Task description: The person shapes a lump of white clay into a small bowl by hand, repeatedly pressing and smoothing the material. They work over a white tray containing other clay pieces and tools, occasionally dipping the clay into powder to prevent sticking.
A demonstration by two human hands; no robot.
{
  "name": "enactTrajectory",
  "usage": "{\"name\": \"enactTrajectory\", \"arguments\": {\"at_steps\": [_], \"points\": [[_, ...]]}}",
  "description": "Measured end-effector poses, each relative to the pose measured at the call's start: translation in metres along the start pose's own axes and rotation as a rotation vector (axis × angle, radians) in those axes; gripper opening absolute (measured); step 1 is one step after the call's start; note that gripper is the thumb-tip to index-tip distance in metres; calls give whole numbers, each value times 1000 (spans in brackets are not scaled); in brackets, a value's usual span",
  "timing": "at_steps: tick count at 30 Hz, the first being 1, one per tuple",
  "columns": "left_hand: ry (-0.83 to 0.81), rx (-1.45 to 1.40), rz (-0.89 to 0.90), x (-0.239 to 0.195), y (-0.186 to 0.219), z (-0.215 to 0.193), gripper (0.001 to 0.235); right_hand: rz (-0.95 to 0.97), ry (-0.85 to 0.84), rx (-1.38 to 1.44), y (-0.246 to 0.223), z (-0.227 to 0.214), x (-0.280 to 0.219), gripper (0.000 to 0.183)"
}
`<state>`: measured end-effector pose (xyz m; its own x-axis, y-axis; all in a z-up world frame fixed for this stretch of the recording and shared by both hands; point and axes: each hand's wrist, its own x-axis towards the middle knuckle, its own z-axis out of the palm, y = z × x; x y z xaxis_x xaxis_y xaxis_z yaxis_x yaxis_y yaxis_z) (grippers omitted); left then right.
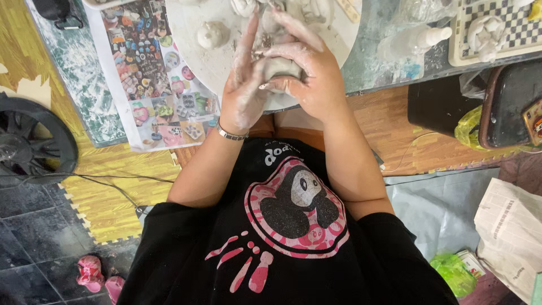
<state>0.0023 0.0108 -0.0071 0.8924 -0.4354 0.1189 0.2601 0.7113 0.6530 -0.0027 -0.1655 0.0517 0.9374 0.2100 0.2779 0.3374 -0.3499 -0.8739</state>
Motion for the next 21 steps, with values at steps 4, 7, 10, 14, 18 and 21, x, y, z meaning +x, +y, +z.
{"name": "enactTrajectory", "arguments": {"at_steps": [4,7,10,14,18,21], "points": [[-89,-240,-20,-1,10,3,92,-101,112,-106,5,6,-8,39],[-13,-195,21,-10,16,6,87,-100,196,-93,2,9,-13,36],[60,-102,84,-19,25,4,77,-121,203,-5,-12,8,-18,35],[5,-102,155,-6,20,18,67,-181,104,61,-26,14,-18,39],[-53,-136,147,6,19,36,72,-178,31,-231,-36,23,-10,47],[-21,-408,21,5,19,45,78,-113,180,-218,-40,19,-8,71]]}}
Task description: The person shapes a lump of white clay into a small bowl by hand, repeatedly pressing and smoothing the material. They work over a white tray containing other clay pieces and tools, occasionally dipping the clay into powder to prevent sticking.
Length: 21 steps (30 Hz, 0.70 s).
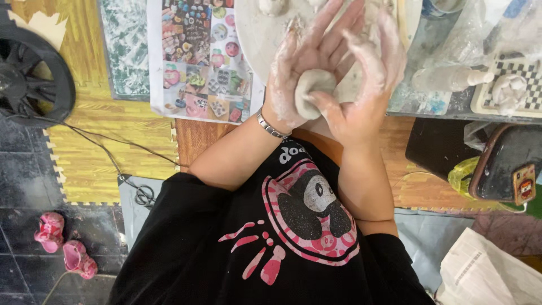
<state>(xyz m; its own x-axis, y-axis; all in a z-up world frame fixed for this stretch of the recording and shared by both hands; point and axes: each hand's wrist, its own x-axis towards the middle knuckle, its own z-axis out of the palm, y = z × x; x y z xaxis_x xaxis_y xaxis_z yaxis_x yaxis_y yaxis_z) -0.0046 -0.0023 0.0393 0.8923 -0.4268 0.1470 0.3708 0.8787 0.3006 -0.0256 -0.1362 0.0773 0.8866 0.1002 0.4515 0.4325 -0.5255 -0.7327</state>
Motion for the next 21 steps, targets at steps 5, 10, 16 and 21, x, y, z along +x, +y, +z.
{"name": "enactTrajectory", "arguments": {"at_steps": [5,10,16,21], "points": [[-21,-41,-26,-9,-16,-3,72,83,-80,262,-6,-7,-8,100],[39,274,100,-18,-31,10,66,-60,-237,91,-9,1,-10,103],[20,307,141,-29,-45,24,63,-210,-215,44,-13,-3,-26,96],[83,313,-10,-33,-38,28,65,-30,-33,50,-20,-10,-30,92]]}}
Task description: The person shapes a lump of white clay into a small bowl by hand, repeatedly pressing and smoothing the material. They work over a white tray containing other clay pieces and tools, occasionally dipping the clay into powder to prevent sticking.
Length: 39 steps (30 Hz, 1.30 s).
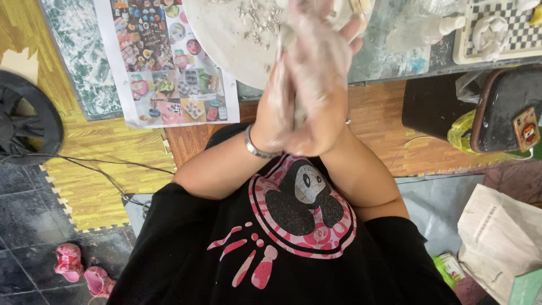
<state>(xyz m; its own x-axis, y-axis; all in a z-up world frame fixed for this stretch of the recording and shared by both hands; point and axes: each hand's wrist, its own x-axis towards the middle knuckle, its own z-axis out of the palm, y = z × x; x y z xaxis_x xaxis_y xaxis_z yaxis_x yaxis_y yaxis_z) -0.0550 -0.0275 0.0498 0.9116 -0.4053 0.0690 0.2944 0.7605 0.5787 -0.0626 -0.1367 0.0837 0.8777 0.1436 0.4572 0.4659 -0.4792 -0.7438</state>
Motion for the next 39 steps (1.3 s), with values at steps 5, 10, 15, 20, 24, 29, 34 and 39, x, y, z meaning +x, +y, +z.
{"name": "enactTrajectory", "arguments": {"at_steps": [5,10,15,20,24,29,34,39], "points": [[95,-207,-155,10,4,11,66,237,218,550,-12,-2,7,95],[85,-308,-117,10,22,9,77,-50,-51,354,-5,-19,13,96],[264,129,61,5,19,8,84,-59,-228,199,13,-11,-7,99],[179,567,314,5,18,17,73,114,-61,607,16,10,-20,67],[212,1025,347,5,17,12,70,233,81,820,11,28,-34,53],[184,1232,475,11,13,-7,60,540,63,1434,28,24,-37,37],[18,1232,374,9,17,-18,55,508,179,1630,39,23,-28,31],[33,1238,396,13,18,2,86,483,193,1504,33,22,-18,55]]}}
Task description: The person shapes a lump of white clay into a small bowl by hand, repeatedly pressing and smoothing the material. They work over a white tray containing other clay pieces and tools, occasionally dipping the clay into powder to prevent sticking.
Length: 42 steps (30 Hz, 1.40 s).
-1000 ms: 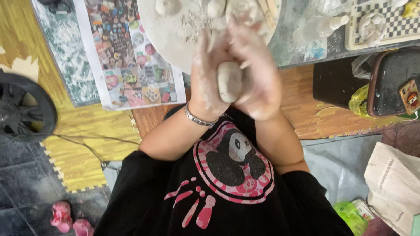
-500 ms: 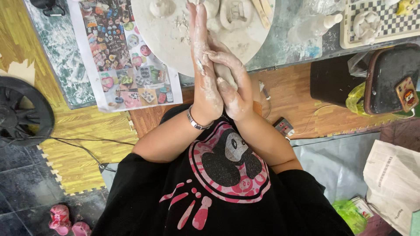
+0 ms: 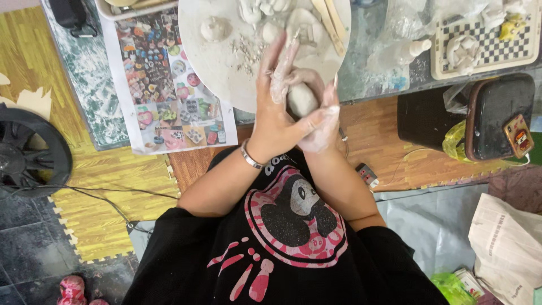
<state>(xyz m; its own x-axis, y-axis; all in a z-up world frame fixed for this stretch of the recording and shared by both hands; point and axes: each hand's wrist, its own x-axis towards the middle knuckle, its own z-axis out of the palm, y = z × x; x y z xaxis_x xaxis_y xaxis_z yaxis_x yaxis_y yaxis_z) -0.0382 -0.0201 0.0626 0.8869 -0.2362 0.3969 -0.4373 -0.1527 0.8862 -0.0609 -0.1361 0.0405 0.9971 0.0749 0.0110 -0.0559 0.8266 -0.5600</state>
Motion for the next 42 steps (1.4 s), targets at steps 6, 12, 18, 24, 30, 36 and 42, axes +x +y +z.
{"name": "enactTrajectory", "arguments": {"at_steps": [6,12,18,24,30,36,42], "points": [[7,-74,-29,-1,6,8,71,-147,116,-201,9,-2,-14,52],[39,-287,-110,-2,2,7,54,-128,85,-59,19,-7,-12,47],[94,-300,-200,-1,-2,6,35,-20,100,-31,25,-12,-13,51],[70,-356,-253,1,-10,2,29,-16,35,-96,25,-16,-15,63],[-31,-167,-56,10,-7,-5,56,-80,72,-36,24,-22,-9,72],[13,-100,-132,8,-8,0,43,-88,44,-57,19,-13,-8,86],[116,-314,-222,4,-11,7,36,-121,29,-218,20,-13,-10,84]]}}
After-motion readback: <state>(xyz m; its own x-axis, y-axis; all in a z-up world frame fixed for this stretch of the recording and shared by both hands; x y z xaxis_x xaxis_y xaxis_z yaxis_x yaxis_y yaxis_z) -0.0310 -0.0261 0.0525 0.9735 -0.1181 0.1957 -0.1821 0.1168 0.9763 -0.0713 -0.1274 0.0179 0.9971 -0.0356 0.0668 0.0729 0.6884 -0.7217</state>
